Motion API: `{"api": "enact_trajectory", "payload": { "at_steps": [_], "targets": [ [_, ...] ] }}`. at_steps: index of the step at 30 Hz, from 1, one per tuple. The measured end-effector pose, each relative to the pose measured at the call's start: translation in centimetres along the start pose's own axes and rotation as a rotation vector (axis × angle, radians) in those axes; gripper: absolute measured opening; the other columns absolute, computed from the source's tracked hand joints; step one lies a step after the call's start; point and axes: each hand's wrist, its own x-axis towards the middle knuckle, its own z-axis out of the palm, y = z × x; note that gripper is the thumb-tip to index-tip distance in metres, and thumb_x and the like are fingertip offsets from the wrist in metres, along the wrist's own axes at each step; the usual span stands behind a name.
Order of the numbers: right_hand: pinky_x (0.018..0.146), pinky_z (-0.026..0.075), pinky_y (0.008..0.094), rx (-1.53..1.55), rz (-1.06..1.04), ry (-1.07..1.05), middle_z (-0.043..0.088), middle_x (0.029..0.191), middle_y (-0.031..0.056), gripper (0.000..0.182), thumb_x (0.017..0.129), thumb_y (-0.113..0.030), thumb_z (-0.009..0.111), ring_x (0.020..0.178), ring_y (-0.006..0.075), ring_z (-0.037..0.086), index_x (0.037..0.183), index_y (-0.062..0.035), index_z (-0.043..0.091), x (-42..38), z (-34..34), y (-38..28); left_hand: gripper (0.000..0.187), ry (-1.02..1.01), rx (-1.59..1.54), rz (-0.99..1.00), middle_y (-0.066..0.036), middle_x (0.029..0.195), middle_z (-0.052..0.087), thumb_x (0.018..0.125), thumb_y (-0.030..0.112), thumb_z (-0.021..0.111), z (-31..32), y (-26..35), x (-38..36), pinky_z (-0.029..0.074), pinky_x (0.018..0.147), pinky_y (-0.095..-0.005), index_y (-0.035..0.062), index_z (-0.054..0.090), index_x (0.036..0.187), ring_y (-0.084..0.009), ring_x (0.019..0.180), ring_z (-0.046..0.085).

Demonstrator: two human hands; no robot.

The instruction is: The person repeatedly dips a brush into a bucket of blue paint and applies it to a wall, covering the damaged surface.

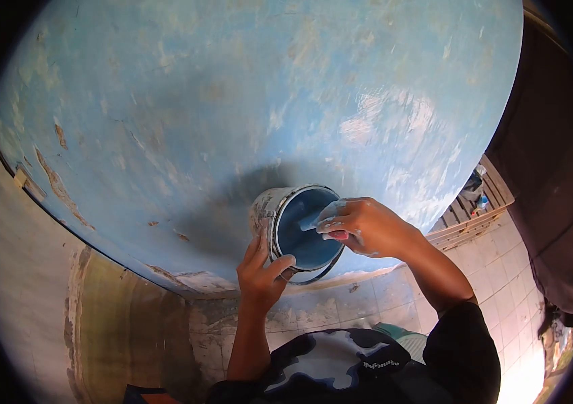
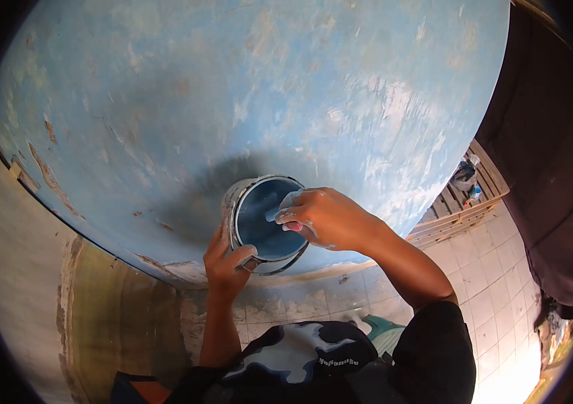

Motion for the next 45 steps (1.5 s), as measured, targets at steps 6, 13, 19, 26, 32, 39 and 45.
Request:
{"api": "enact_trajectory", "payload": {
  "at_steps": [6,13,19,26,32,39,45],
  "targets": [
    [0.076,0.058,0.0419,0.125,0.174,-0.105,0.074,0.097,0.0161,0.027,0.078,0.004,0.072,0.086,0.0338,0.072,0.104,-0.0034,0.076,-3.2,-0.7,1.5,0.031,-0.108,0.063,0.081,-0.032,0.139,0.059,0.055,0.009,0.087,2.2,3.2,2.2,0.057,0.098,-0.0445,0.0138,0.072,0.08,-0.0449,0.124,0.063],
    [0.077,0.057,0.0454,0.058,0.292,-0.128,0.074,0.093,0.0203,0.02,0.083,0.0,0.066,0.087,0.0397,0.071,0.101,-0.0023,0.075,-6.7,-1.7,2.8,0.034,-0.127,-0.022,0.194,-0.031,0.137,0.061,0.05,0.006,0.086,6.7,4.4,3.8,0.059,0.095,-0.0451,0.0136,0.07,0.079,-0.0436,0.122,0.065],
    [0.081,0.056,0.0448,0.057,0.39,-0.136,0.073,0.096,0.0209,0.024,0.079,0.002,0.072,0.092,0.0397,0.07,0.103,-0.0006,0.075,-9.1,-2.6,4.1,0.035,-0.166,-0.128,0.227,-0.03,0.139,0.06,0.049,0.004,0.086,10.1,4.1,4.6,0.059,0.093,-0.0453,0.0129,0.071,0.08,-0.044,0.122,0.065],
    [0.079,0.056,0.0465,-0.062,0.459,0.003,0.073,0.091,0.0196,0.016,0.082,0.001,0.064,0.09,0.0401,0.07,0.095,-0.0017,0.074,-10.8,-4.8,2.5,0.037,-0.127,-0.2,0.325,-0.028,0.14,0.06,0.049,0.004,0.088,12.7,4.4,7.2,0.06,0.091,-0.0442,0.0127,0.072,0.081,-0.0427,0.121,0.065],
    [0.078,0.056,0.0465,-0.148,0.556,0.012,0.072,0.094,0.0174,0.015,0.084,-0.001,0.063,0.09,0.0385,0.07,0.095,-0.0023,0.073,-12.2,-6.2,1.1,0.036,-0.12,-0.285,0.378,-0.027,0.141,0.06,0.049,0.003,0.087,15.0,5.3,8.6,0.061,0.091,-0.0435,0.0139,0.072,0.08,-0.0417,0.122,0.065],
    [0.075,0.056,0.0449,-0.266,0.605,0.042,0.071,0.092,0.019,0.03,0.083,-0.005,0.073,0.085,0.0375,0.069,0.113,-0.0028,0.073,-13.6,-8.5,0.0,0.035,-0.098,-0.316,0.432,-0.026,0.14,0.061,0.049,0.002,0.086,16.4,7.2,11.4,0.061,0.09,-0.0429,0.0137,0.071,0.079,-0.0416,0.123,0.065],
    [0.077,0.059,0.0405,-0.273,0.42,0.446,0.075,0.101,0.0169,0.033,0.078,-0.002,0.077,0.085,0.0354,0.072,0.111,-0.0022,0.075,-17.4,-12.9,-0.9,0.044,-0.138,-0.525,0.308,-0.026,0.133,0.065,0.051,-0.003,0.087,17.7,10.0,13.4,0.052,0.099,-0.0402,0.0053,0.065,0.089,-0.0415,0.121,0.065]
  ]
}}
